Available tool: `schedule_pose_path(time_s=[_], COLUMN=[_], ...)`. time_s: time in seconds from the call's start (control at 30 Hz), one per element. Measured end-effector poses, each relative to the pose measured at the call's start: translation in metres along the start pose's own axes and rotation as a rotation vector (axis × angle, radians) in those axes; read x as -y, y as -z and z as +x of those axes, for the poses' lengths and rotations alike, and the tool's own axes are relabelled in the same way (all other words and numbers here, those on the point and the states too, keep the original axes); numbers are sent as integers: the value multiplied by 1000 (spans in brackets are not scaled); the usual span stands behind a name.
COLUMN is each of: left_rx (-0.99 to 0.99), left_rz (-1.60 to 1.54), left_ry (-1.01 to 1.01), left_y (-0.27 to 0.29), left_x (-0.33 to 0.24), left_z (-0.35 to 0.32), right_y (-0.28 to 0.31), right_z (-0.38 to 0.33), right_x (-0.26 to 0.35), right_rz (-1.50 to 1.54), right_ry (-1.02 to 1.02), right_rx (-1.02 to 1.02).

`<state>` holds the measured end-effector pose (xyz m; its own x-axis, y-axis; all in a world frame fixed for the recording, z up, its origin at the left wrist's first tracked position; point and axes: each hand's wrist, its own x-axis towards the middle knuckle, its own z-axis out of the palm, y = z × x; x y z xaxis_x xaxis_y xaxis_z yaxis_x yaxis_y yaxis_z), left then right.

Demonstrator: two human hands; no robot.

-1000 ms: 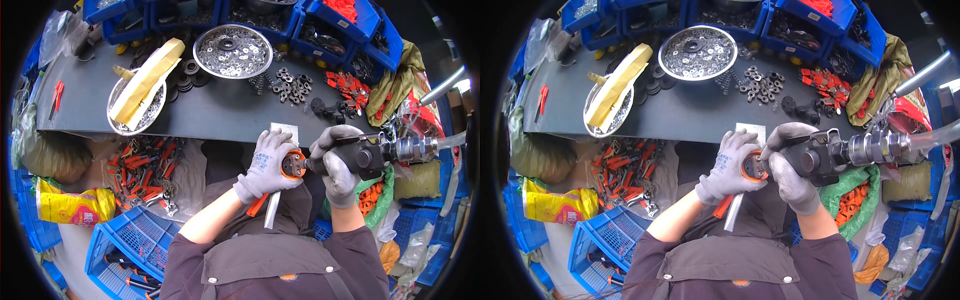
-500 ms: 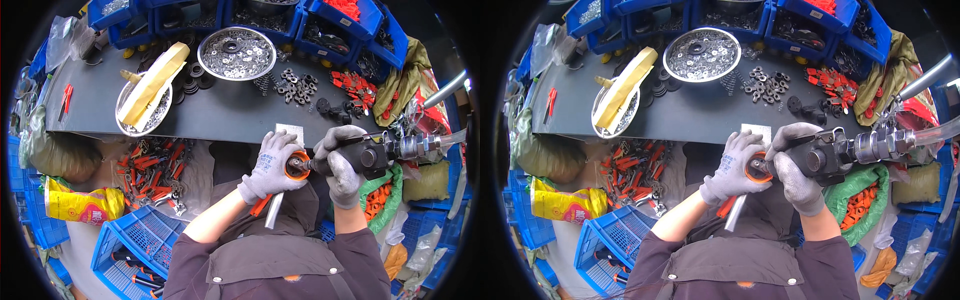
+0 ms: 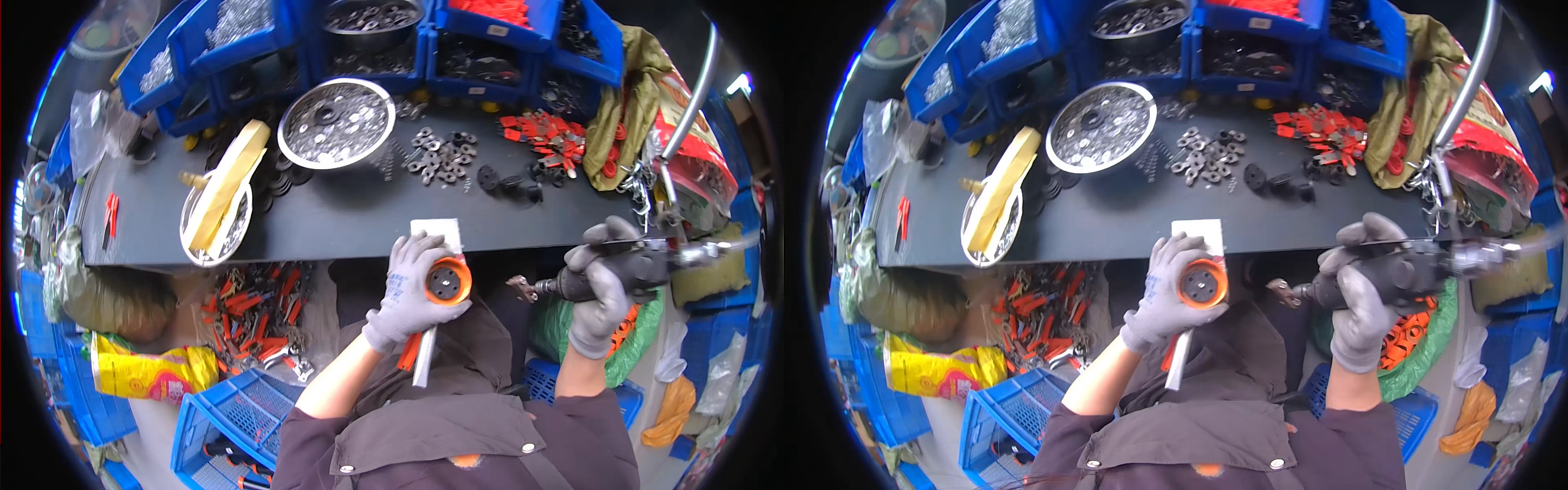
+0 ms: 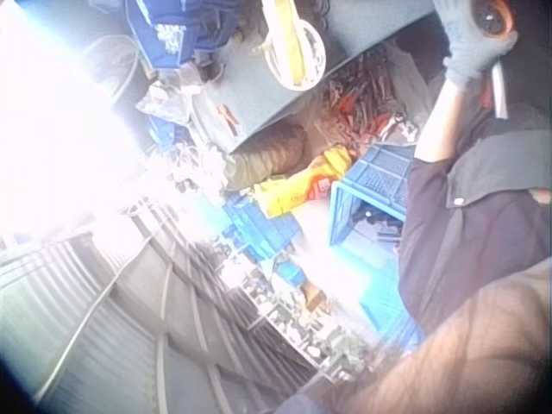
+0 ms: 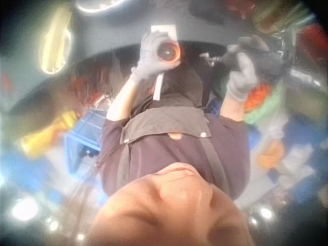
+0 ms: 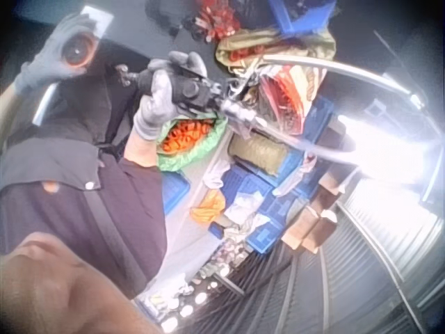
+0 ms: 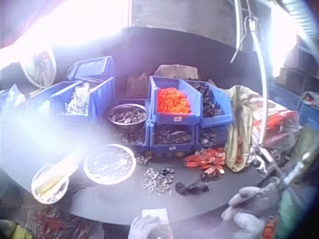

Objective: The person assembles caulking guns by fastening components onto the trigger handle mechanism using a power tool, attaching the plunger rod and cylinder, applying a label, and placing the completed tool into a crate.

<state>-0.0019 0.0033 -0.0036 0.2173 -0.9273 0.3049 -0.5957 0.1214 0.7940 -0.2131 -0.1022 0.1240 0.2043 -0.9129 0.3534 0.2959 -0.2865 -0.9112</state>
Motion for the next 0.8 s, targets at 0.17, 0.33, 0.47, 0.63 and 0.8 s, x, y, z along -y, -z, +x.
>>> schedule_pose_path(time_s=[0.17, 0.33, 0.47, 0.63, 0.8], left_rx=[-1, 17, 30, 94, 93], left_rz=[40, 35, -40, -42, 13], left_ry=[9, 29, -13, 95, 78], left_y=[-1, 0, 10, 8, 14], left_x=[-4, -8, -10, -19, -22], left_z=[3, 2, 5, 8, 9], right_y=[123, 218, 202, 101, 37], right_z=[-10, 2, 10, -46, -100], right_x=[-103, -165, -125, -102, -157], right_rz=[-394, -424, -596, -952, -775], right_ry=[-196, -113, -124, 239, -136], right_rx=[-358, -620, -487, -154, 505])
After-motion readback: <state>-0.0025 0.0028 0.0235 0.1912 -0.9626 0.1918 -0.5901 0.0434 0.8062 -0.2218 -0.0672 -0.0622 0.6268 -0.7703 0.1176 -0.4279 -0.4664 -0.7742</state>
